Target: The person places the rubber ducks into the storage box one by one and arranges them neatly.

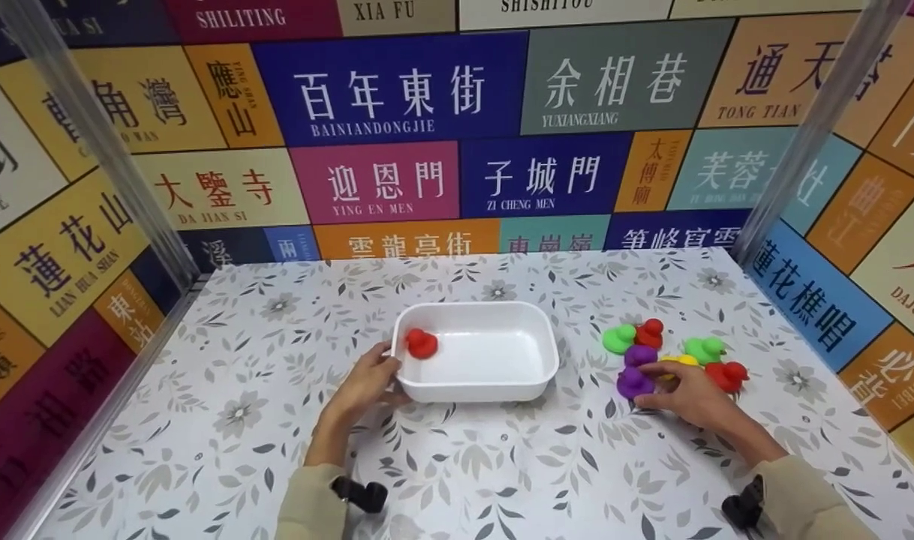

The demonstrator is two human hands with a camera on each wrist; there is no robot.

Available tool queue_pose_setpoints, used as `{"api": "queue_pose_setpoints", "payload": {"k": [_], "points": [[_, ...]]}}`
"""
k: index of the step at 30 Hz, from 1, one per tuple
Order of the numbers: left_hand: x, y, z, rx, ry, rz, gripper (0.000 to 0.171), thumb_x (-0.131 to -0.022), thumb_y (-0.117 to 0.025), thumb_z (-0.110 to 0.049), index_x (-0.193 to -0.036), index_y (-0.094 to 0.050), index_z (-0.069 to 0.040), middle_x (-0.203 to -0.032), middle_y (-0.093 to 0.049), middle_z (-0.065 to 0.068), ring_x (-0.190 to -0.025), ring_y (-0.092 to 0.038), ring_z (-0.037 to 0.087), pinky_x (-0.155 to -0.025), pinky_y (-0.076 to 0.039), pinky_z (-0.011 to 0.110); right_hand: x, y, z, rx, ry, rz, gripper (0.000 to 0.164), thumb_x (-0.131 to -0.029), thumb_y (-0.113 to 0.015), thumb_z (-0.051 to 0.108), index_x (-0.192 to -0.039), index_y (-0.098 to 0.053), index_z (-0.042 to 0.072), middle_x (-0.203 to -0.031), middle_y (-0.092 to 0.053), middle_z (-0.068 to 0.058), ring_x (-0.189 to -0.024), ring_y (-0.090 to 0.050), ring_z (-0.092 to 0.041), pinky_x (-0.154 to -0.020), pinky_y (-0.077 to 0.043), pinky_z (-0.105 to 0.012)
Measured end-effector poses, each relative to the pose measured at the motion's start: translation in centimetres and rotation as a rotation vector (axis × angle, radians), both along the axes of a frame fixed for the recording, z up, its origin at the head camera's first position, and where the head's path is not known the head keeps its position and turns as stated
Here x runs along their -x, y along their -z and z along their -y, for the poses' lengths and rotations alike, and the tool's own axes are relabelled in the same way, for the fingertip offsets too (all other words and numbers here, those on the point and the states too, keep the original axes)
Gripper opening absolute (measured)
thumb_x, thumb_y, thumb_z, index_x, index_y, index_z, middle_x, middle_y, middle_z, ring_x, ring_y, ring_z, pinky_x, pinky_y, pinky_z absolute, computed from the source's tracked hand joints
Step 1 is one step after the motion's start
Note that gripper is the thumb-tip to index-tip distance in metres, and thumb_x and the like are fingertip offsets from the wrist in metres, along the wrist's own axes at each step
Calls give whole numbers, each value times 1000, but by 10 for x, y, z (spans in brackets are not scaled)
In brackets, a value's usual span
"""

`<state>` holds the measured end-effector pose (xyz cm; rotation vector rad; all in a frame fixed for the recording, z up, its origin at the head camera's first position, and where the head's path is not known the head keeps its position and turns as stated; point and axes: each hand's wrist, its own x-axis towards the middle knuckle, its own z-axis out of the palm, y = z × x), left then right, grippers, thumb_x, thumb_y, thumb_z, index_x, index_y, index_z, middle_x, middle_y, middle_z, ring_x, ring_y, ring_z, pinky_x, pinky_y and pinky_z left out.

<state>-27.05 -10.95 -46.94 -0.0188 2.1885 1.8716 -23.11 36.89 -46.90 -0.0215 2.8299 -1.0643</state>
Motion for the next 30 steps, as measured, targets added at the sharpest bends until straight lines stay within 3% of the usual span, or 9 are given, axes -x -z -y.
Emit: {"api": "queue_pose_setpoints", "payload": {"k": [6, 10, 18, 23, 27, 30], "points": [[0, -1, 0, 17, 1, 4, 54, -103, -42, -14, -155, -32, -5, -124, -59, 27, -95, -65, 27, -82, -65, 41, 2, 0, 2, -36, -12, 21, 72, -78, -84, 38, -136, -59, 3, -97, -61, -9, -87, -53, -22, -58, -47, -20], [-1, -1, 0, 11, 11, 4, 55, -103, -41, -14, -156, -31, -5, -127, -58, 27, -97, -66, 29, -83, -65, 43, 1, -1, 2, -40, -2, 27, 75, -78, -84, 42, -135, -59, 1, -103, -64, -13, -91, -56, -23, -61, -50, -19], [1, -1, 1, -31, 22, -11, 55, -102, -41, -11, -154, -31, -1, -123, -59, 29, -91, -67, 27, -79, -65, 43, 5, -19, 11, 68, -14, -38, 65, -83, -81, 38, -133, -58, 4, -111, -64, -17, -101, -57, -26, -69, -52, -23], [0, 0, 1, -9, 22, -14, 54, -102, -41, -12, -154, -32, -2, -122, -59, 28, -91, -66, 28, -77, -65, 42, 11, -30, 20, 114, -28, -87, 64, -86, -79, 37, -135, -56, 3, -121, -63, -20, -109, -57, -28, -79, -51, -16], [0, 0, 1, 6, 17, -7, 54, -102, -42, -13, -155, -32, -3, -121, -59, 27, -91, -66, 28, -77, -65, 41, 16, -37, 30, 192, -25, -105, 65, -86, -79, 34, -138, -55, 3, -126, -63, -20, -108, -61, -16, -80, -53, -11], [0, 0, 2, 17, 11, -4, 55, -102, -42, -13, -155, -32, -3, -121, -59, 27, -92, -66, 27, -78, -65, 40, 20, -43, 40, 271, -44, -113, 62, -86, -80, 27, -138, -55, 3, -122, -67, -14, -99, -64, -3, -75, -58, -18]]}}
